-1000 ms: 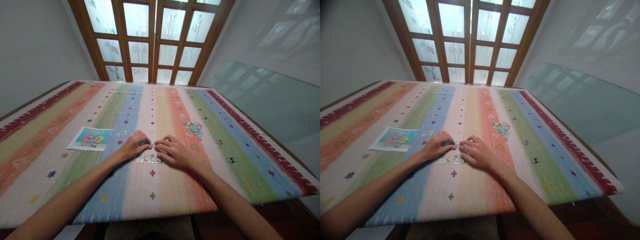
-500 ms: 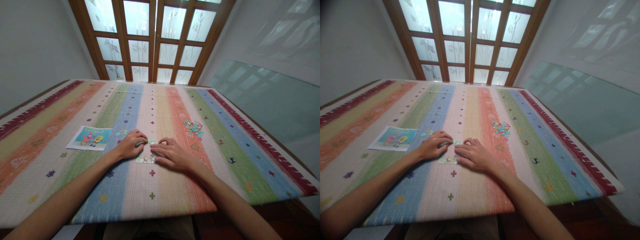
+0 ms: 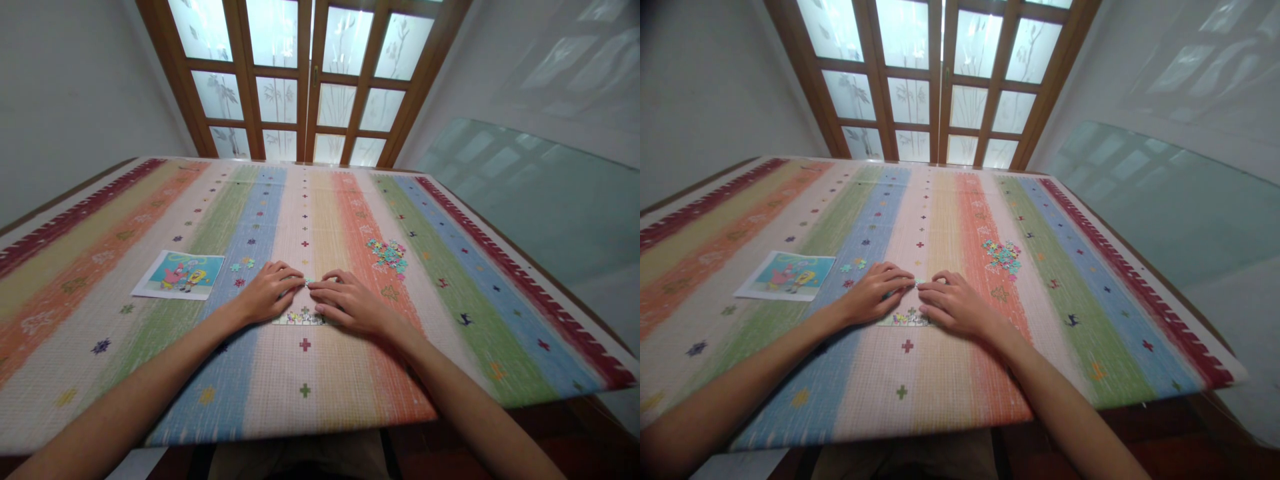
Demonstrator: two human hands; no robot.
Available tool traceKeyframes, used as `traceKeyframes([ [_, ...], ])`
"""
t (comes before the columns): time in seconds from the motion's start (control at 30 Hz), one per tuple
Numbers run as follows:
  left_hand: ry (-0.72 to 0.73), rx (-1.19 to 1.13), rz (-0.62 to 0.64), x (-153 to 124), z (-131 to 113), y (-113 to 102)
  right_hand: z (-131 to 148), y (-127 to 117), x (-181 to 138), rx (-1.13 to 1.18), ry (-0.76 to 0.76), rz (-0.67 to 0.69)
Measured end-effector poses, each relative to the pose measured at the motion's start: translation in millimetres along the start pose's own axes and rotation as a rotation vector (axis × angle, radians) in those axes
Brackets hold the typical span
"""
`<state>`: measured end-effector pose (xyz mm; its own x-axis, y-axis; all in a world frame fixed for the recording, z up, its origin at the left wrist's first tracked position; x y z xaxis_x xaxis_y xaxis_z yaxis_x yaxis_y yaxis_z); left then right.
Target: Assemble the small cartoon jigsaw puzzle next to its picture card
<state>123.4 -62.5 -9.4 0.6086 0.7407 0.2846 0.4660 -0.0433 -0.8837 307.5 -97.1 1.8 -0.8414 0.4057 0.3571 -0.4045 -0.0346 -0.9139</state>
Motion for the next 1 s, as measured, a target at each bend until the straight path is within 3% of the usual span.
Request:
traceKeyframes([
  [0.23, 0.009, 0.040, 0.048, 1.0, -4.4, 5.1, -2.2, 0.0, -1.7, 0.018, 0.008, -0.011],
  [1.0, 0.061, 0.094, 0.028, 0.1, -5.2, 7.4, -5.0, 0.5, -3.3, 0.032, 0.030, -0.018],
])
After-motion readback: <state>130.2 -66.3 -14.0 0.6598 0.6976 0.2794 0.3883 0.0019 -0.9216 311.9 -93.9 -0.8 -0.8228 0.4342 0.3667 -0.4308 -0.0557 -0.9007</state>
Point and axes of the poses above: each hand's wrist, its own x-axis towards the middle knuckle, its own y-axis out of the palm, z = x × y, the point moved 5 cm from there along x, towards the middle knuckle, and after that the axes turned 12 degrees about -y, right-handed, at the moved point
